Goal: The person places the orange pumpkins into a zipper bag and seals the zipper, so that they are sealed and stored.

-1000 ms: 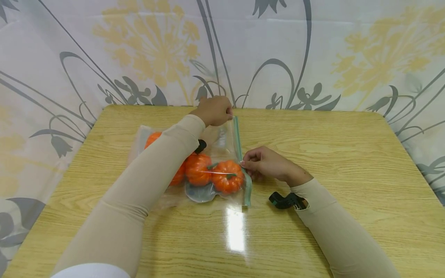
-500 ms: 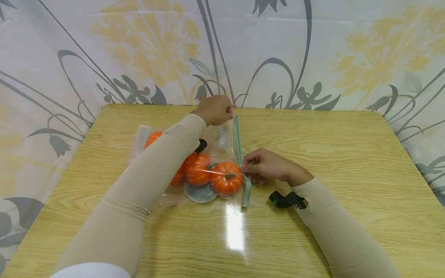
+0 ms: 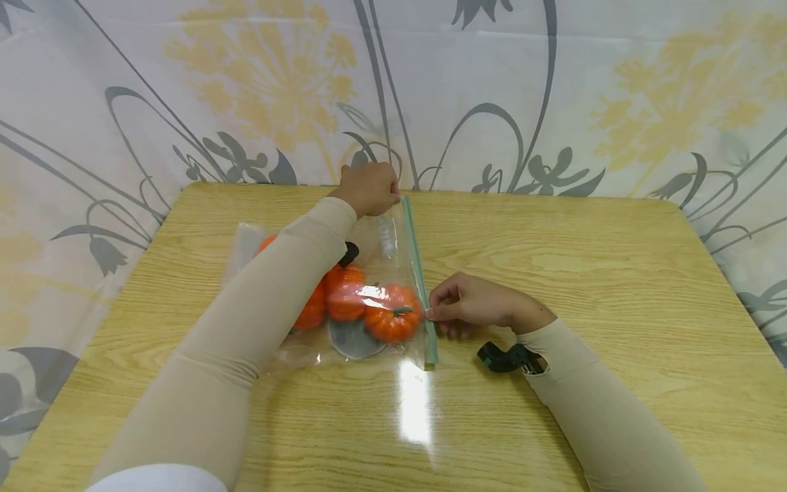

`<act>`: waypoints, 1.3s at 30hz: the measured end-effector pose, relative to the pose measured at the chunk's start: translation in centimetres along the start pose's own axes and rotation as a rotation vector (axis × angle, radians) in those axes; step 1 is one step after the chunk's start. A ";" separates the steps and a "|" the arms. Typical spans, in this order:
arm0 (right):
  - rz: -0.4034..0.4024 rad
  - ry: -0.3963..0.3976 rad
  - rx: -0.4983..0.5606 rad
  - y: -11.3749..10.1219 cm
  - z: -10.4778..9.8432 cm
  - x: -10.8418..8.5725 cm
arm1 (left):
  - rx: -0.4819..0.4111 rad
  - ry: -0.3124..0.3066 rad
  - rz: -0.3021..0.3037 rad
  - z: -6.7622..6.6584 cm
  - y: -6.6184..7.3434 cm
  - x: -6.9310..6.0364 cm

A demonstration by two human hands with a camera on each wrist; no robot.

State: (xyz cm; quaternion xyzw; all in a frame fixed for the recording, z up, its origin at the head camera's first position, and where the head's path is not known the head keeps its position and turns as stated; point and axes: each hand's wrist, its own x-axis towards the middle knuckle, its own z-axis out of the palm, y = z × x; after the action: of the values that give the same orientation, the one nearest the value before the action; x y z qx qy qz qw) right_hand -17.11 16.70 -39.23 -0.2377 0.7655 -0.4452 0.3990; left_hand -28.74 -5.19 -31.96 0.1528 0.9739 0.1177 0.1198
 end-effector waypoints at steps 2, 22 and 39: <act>0.004 -0.009 -0.009 0.0 0.0 -0.2 | -0.002 0.004 0.013 0.0 0.1 0.1; 0.023 -0.098 -0.005 0.5 0.6 -0.4 | 0.037 0.029 0.021 -0.8 1.8 1.5; 0.042 -0.095 -0.035 0.6 0.8 -0.4 | 0.005 -0.020 0.042 -1.0 2.6 -0.1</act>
State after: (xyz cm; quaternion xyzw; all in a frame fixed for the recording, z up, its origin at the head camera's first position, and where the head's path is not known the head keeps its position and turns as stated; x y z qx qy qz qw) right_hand -16.23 16.84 -39.84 -0.2492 0.7582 -0.4116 0.4400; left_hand -28.17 -3.01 -30.30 0.1748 0.9695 0.1162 0.1266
